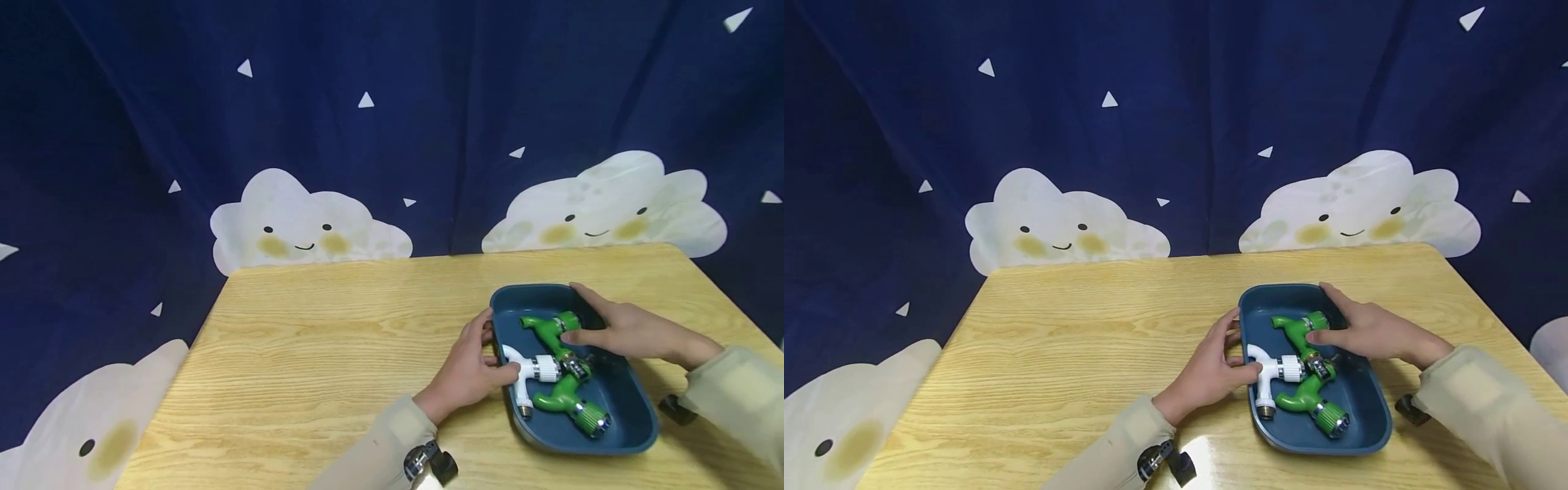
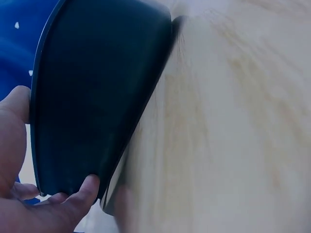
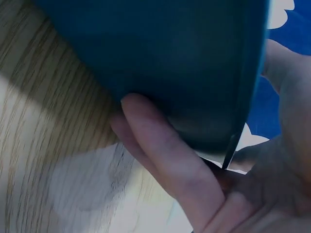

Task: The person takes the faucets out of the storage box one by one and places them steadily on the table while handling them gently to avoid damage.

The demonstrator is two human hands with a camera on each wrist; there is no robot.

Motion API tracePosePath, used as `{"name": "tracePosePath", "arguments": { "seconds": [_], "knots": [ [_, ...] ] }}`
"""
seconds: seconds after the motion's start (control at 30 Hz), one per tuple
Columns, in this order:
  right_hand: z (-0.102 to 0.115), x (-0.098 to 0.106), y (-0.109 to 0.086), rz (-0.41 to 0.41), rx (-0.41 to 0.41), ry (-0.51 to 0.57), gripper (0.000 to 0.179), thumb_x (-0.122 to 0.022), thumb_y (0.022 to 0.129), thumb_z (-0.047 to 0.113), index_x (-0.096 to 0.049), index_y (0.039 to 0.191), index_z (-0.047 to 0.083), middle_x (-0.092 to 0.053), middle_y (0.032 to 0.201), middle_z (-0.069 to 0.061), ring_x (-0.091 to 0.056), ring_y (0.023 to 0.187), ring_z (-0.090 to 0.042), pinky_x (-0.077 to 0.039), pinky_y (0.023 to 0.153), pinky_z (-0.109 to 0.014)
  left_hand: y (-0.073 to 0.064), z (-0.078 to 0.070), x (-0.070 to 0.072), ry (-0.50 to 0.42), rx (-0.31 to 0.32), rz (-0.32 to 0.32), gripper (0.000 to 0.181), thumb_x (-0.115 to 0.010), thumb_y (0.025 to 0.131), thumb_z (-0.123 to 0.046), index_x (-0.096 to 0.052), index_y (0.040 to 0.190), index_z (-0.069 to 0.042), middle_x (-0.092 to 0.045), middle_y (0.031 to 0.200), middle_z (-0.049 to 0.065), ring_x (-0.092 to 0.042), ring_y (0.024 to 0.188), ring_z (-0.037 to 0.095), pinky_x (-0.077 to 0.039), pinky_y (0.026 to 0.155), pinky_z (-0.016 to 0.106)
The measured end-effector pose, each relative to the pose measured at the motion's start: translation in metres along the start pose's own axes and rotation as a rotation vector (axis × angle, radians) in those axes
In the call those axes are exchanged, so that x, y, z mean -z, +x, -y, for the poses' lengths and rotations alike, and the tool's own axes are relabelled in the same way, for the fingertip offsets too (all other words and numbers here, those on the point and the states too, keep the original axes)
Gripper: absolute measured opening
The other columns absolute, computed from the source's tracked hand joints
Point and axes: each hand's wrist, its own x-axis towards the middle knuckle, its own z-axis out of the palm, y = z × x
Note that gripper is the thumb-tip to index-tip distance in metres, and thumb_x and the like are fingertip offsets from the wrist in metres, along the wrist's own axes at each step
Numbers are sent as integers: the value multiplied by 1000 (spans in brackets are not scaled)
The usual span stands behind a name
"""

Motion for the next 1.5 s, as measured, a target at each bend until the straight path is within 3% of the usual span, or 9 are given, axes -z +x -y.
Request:
{"name": "tracePosePath", "arguments": {
  "seconds": [0.3, 0.67, 1.0, 1.5],
  "knots": [
    [6, -7, 8, -10, -5, 26, 111, -61, 94, 65, 1, 166, 7, -25, 159, -44, -42, 137, -66, -49, 94, -72, -2, 5, 12, -19, 0, -3, 93, -74, 89, -28, -21, 165, -20, -41, 157, 8, -49, 144, 18, -52, 99, 16],
    [11, -12, 12, -20, -6, 59, 109, -60, 94, 66, 0, 168, 13, -23, 162, -42, -37, 139, -67, -46, 95, -75, -7, 2, 22, -31, 1, -17, 94, -75, 88, -22, -22, 165, -18, -42, 156, 14, -57, 139, 25, -54, 97, 18],
    [24, -16, 15, -17, 14, 137, 106, -61, 95, 63, 1, 168, 16, -20, 164, -40, -35, 142, -65, -44, 99, -75, -11, 7, 28, -55, -18, -32, 93, -74, 89, -19, -21, 165, -15, -41, 156, 15, -53, 143, 25, -53, 97, 15],
    [38, -23, 21, -19, 53, 162, 106, -63, 94, 63, 0, 168, 20, -19, 167, -35, -33, 146, -62, -42, 104, -73, -23, 9, 40, -94, 6, -36, 93, -71, 90, -20, -17, 166, -17, -42, 157, 17, -62, 133, 26, -55, 96, 19]
  ]
}}
